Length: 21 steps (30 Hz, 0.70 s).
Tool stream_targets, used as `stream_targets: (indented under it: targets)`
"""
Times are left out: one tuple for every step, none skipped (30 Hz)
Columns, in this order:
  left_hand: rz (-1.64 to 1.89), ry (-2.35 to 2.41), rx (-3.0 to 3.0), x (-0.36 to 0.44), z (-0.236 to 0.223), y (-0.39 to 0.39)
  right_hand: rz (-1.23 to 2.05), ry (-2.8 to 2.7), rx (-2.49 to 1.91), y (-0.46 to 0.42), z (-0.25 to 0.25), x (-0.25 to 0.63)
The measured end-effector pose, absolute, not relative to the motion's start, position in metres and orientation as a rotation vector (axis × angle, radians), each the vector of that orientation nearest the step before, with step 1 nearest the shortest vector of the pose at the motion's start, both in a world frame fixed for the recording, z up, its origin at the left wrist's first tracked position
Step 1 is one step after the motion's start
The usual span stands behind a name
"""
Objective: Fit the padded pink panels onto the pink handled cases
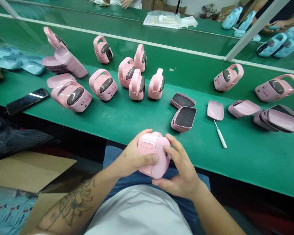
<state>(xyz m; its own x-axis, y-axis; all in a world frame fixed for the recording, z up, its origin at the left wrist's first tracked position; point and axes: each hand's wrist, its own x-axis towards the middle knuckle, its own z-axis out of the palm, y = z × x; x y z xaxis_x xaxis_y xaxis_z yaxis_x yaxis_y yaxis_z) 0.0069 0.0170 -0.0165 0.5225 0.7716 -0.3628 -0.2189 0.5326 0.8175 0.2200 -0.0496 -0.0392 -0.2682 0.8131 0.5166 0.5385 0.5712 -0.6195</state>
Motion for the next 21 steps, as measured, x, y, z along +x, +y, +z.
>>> stream_targets:
  targets:
    - [0.657,0.808,0.789,0.007,-0.017,0.017,0.406,-1.958,-1.085,-0.051,-0.039,0.221]
    - [0.640,0.805,0.788,0.007,-0.017,0.017,0.401,-1.965,-1.086,-0.051,-0.038,0.222]
    - [0.629,0.803,0.789,0.006,-0.017,0.018,0.393,-1.973,-1.089,-0.052,-0.038,0.222]
    - [0.623,0.805,0.794,0.006,-0.018,0.018,0.384,-1.984,-1.098,-0.053,-0.038,0.223]
    - [0.621,0.810,0.801,0.006,-0.018,0.018,0.373,-1.996,-1.109,-0.054,-0.038,0.223]
    - [0.623,0.816,0.808,0.006,-0.019,0.018,0.365,-2.007,-1.121,-0.054,-0.037,0.223]
    - [0.625,0.822,0.817,0.006,-0.019,0.018,0.362,-2.020,-1.135,-0.054,-0.036,0.223]
    - [0.627,0.825,0.826,0.006,-0.019,0.017,0.363,-2.034,-1.148,-0.055,-0.036,0.223]
    - [0.626,0.825,0.833,0.007,-0.019,0.017,0.369,-2.046,-1.162,-0.055,-0.035,0.224]
    - [0.622,0.822,0.837,0.007,-0.018,0.016,0.376,-2.055,-1.173,-0.055,-0.034,0.224]
    - [0.617,0.815,0.835,0.007,-0.018,0.016,0.383,-2.060,-1.179,-0.056,-0.033,0.224]
    - [0.613,0.804,0.828,0.008,-0.018,0.015,0.388,-2.065,-1.181,-0.056,-0.032,0.224]
    - [0.606,0.790,0.817,0.008,-0.018,0.015,0.391,-2.067,-1.184,-0.056,-0.031,0.225]
    - [0.598,0.774,0.806,0.009,-0.018,0.015,0.396,-2.069,-1.188,-0.057,-0.030,0.225]
    - [0.589,0.758,0.797,0.010,-0.018,0.015,0.407,-2.069,-1.195,-0.057,-0.029,0.225]
    - [0.582,0.745,0.791,0.010,-0.018,0.015,0.417,-2.069,-1.199,-0.057,-0.028,0.226]
    - [0.579,0.737,0.787,0.011,-0.018,0.016,0.428,-2.069,-1.203,-0.058,-0.028,0.226]
    - [0.578,0.732,0.784,0.011,-0.018,0.016,0.440,-2.066,-1.204,-0.058,-0.028,0.226]
    - [0.582,0.727,0.780,0.012,-0.018,0.017,0.452,-2.057,-1.200,-0.059,-0.027,0.226]
    - [0.587,0.723,0.776,0.012,-0.018,0.017,0.464,-2.040,-1.192,-0.059,-0.027,0.226]
    - [0.589,0.721,0.771,0.013,-0.018,0.018,0.476,-2.020,-1.183,-0.059,-0.027,0.226]
